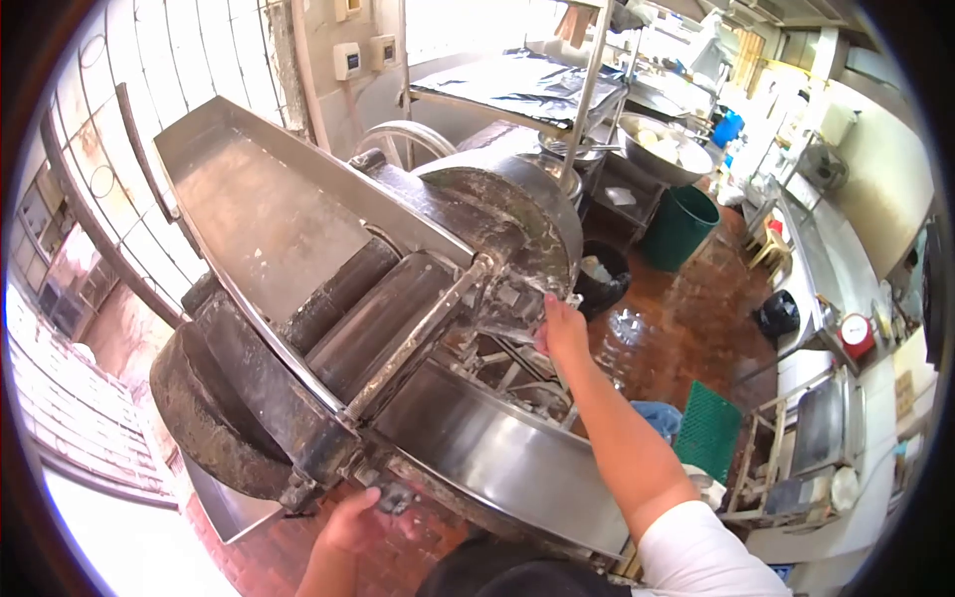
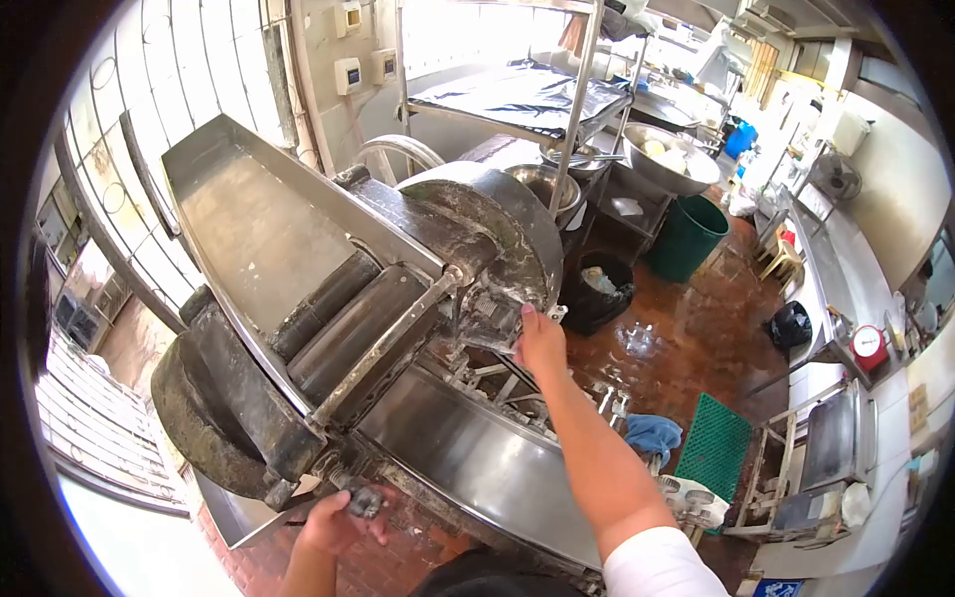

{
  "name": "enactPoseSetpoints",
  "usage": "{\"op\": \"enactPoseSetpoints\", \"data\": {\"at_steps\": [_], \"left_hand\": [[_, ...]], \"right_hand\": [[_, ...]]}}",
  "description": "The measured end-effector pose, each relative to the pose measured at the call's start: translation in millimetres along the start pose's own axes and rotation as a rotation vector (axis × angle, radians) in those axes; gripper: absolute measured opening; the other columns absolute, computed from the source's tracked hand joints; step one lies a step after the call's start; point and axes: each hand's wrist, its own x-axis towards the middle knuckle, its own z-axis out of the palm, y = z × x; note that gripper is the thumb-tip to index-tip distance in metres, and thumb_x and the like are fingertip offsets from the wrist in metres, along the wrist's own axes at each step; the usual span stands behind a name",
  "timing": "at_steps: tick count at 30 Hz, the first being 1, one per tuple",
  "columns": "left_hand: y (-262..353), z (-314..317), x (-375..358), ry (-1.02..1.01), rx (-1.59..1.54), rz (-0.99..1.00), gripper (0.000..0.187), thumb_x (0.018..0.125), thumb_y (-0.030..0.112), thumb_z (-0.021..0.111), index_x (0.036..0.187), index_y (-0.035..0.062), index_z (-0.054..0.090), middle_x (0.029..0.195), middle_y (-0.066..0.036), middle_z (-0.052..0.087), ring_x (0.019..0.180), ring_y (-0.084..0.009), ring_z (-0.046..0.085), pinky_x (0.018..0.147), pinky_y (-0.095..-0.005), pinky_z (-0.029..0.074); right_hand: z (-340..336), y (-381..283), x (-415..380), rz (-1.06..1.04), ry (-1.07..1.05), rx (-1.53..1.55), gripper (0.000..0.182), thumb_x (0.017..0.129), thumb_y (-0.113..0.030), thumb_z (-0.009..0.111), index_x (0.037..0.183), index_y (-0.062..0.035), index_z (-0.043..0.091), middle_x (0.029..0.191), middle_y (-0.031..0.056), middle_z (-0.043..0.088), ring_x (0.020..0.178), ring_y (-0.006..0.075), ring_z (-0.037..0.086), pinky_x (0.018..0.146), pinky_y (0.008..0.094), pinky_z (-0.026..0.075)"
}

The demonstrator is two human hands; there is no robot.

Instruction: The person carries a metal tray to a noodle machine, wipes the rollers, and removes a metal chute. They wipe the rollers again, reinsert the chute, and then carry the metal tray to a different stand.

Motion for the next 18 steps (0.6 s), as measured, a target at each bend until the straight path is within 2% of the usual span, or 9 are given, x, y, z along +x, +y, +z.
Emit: {"op": "enactPoseSetpoints", "data": {"at_steps": [1,4,6,10,12,13,14,16,18], "left_hand": [[8,15,-12,-0.038,-0.029,0.04,0.063,0.084,0.041,0.057,0.121,-0.0083,0.049,0.075,-0.015,0.062,0.071,-0.0319,0.064,0.067,-0.0431,0.052],[12,19,-29,0.211,0.15,-0.042,0.052,0.09,0.034,0.055,0.119,-0.0093,0.05,0.077,-0.017,0.065,0.071,-0.0335,0.066,0.069,-0.0426,0.055],[7,10,-28,0.156,0.028,-0.038,0.046,0.093,0.027,0.053,0.12,-0.0092,0.048,0.077,-0.018,0.067,0.074,-0.0347,0.068,0.074,-0.0442,0.056],[8,13,-20,0.219,0.126,-0.017,0.065,0.086,0.038,0.06,0.128,-0.0085,0.043,0.096,-0.02,0.066,0.077,-0.034,0.067,0.078,-0.045,0.055],[3,9,-3,0.196,0.09,0.042,0.072,0.082,0.041,0.062,0.131,-0.0077,0.041,0.105,-0.021,0.064,0.085,-0.0342,0.066,0.08,-0.0461,0.054],[-4,13,11,0.131,0.007,0.159,0.076,0.079,0.042,0.063,0.133,-0.0063,0.04,0.113,-0.021,0.06,0.094,-0.0346,0.063,0.083,-0.0474,0.051],[-11,22,22,0.069,-0.078,0.273,0.079,0.075,0.043,0.064,0.134,-0.005,0.04,0.121,-0.022,0.057,0.104,-0.0349,0.06,0.087,-0.0487,0.049],[-16,31,34,0.079,-0.188,0.31,0.067,0.074,0.04,0.061,0.124,-0.0036,0.051,0.114,-0.02,0.058,0.105,-0.0335,0.056,0.09,-0.0496,0.046],[-35,-3,49,-0.441,-0.455,0.307,0.052,0.075,0.038,0.059,0.109,-0.0016,0.06,0.097,-0.015,0.059,0.088,-0.0307,0.057,0.085,-0.0474,0.048]], "right_hand": [[6,-8,-2,0.274,-0.029,0.316,0.035,0.094,-0.042,0.05,0.076,-0.0121,0.054,0.059,0.0035,0.054,0.045,0.0131,0.046,0.041,0.0323,0.037],[8,1,3,0.476,-0.061,0.619,0.036,0.094,-0.043,0.051,0.085,-0.0084,0.052,0.066,0.0068,0.059,0.047,0.0129,0.05,0.044,0.0317,0.043],[5,3,6,0.468,-0.101,0.64,0.033,0.093,-0.042,0.051,0.088,-0.0088,0.054,0.067,0.0077,0.06,0.049,0.0139,0.053,0.045,0.0317,0.044],[-6,6,-10,0.238,-0.006,0.106,0.029,0.091,-0.035,0.055,0.101,-0.0072,0.057,0.075,0.0084,0.063,0.06,0.0175,0.06,0.056,0.0351,0.049],[-8,27,-15,-0.604,0.246,-0.521,0.031,0.087,-0.026,0.06,0.11,-0.0041,0.056,0.089,0.0109,0.063,0.066,0.0181,0.061,0.065,0.034,0.05],[-5,14,-34,-0.674,0.252,-0.576,0.041,0.084,-0.022,0.064,0.119,-0.0029,0.054,0.106,0.0144,0.061,0.081,0.0236,0.064,0.074,0.0338,0.051],[-4,10,-37,-0.67,0.244,-0.575,0.041,0.084,-0.022,0.064,0.119,-0.0029,0.054,0.106,0.0144,0.061,0.081,0.0236,0.064,0.074,0.0338,0.051],[-2,5,-37,-1.022,0.224,-0.732,0.044,0.086,-0.023,0.063,0.124,-0.0054,0.052,0.114,0.0182,0.06,0.092,0.0301,0.064,0.08,0.0361,0.051],[-2,3,-36,-0.86,0.113,-0.695,0.046,0.086,-0.022,0.063,0.128,-0.0077,0.05,0.118,0.0194,0.059,0.1,0.0361,0.061,0.084,0.0382,0.05]]}}
